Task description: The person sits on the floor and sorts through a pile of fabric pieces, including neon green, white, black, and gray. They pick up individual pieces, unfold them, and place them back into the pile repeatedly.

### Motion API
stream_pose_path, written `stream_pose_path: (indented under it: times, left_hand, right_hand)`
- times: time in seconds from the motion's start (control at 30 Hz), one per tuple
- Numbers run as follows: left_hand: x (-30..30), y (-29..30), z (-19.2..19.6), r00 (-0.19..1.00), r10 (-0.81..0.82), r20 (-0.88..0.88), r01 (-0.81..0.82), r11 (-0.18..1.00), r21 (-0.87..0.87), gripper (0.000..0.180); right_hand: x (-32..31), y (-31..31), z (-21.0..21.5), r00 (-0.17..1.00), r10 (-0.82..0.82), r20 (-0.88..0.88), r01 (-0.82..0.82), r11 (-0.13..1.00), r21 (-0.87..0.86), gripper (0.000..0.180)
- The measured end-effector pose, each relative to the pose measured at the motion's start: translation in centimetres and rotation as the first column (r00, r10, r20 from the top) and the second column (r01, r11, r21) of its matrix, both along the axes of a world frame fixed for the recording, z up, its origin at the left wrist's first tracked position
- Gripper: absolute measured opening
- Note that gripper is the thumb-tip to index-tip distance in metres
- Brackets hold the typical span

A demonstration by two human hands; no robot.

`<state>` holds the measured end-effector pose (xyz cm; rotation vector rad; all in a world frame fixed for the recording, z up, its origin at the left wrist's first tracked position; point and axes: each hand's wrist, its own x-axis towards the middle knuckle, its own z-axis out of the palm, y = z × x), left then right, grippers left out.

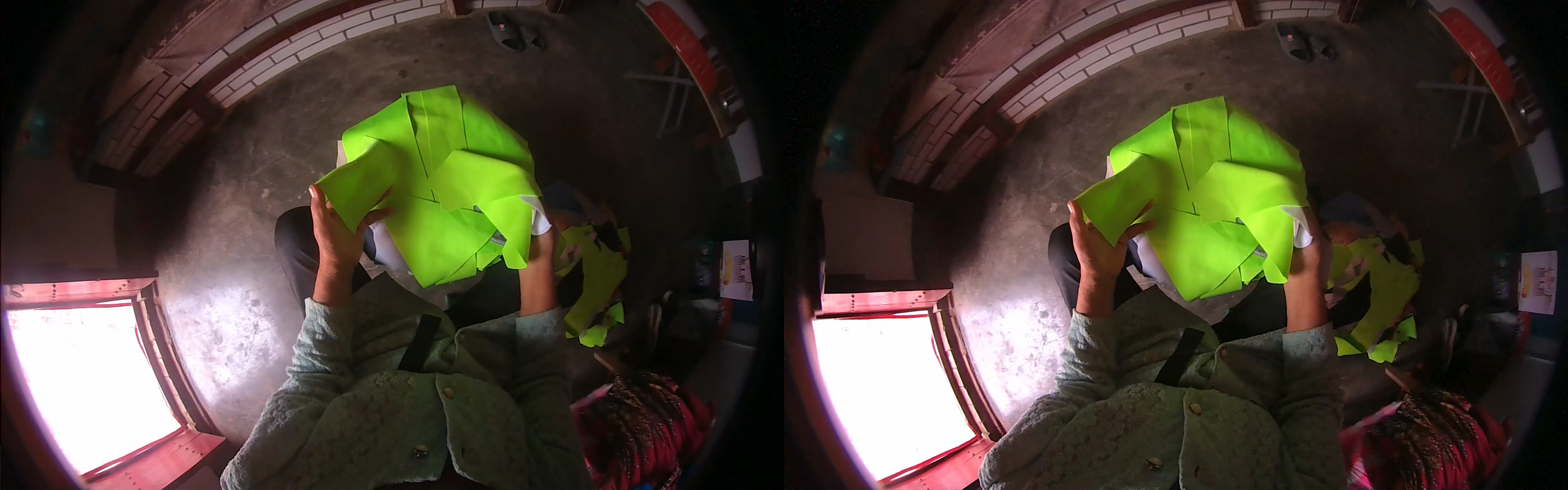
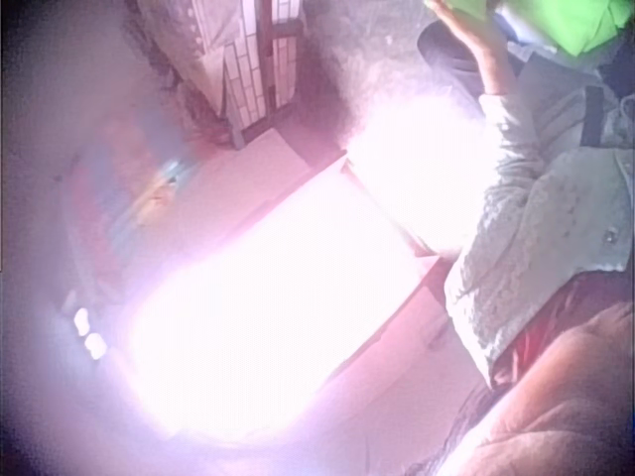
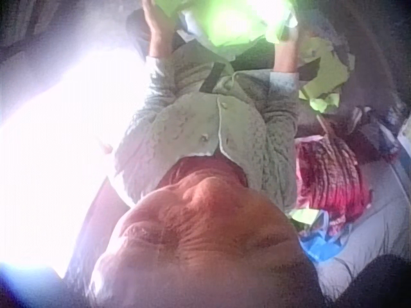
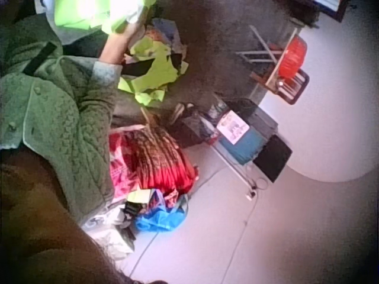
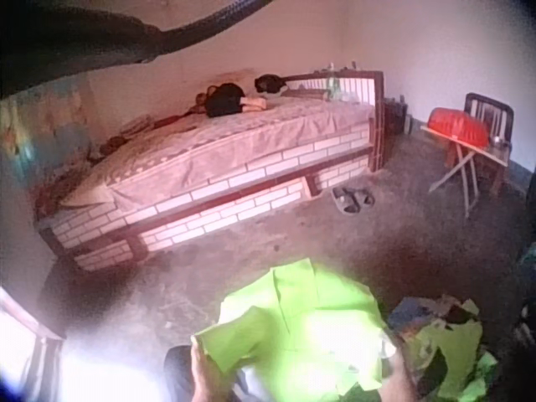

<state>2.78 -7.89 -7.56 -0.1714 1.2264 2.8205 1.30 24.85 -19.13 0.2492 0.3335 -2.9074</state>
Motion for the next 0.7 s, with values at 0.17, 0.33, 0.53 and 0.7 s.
stream_pose_path:
  times: [0.17,0.33,0.53,0.7]
  left_hand:
    - [0.4,0.9,-0.5,1.000,0.022,-0.019,-0.022,1.000,0.016,0.061]
    - [1.9,3.1,-1.4,0.978,0.150,0.145,-0.134,0.984,-0.117,0.041]
    - [4.3,4.8,-1.6,0.959,0.042,0.281,-0.008,0.993,-0.119,0.036]
    - [5.1,4.4,-2.5,0.962,-0.008,0.274,0.066,0.977,-0.201,0.031]
  right_hand:
    - [0.4,-0.9,2.1,0.990,-0.117,0.082,0.107,0.988,0.114,0.034]
    - [0.4,-0.9,2.4,0.988,-0.134,0.079,0.126,0.987,0.100,0.035]
    - [0.5,-1.0,2.3,0.996,-0.089,0.015,0.087,0.991,0.099,0.035]
    - [0.1,-1.4,3.2,0.989,-0.125,0.082,0.117,0.988,0.098,0.035]
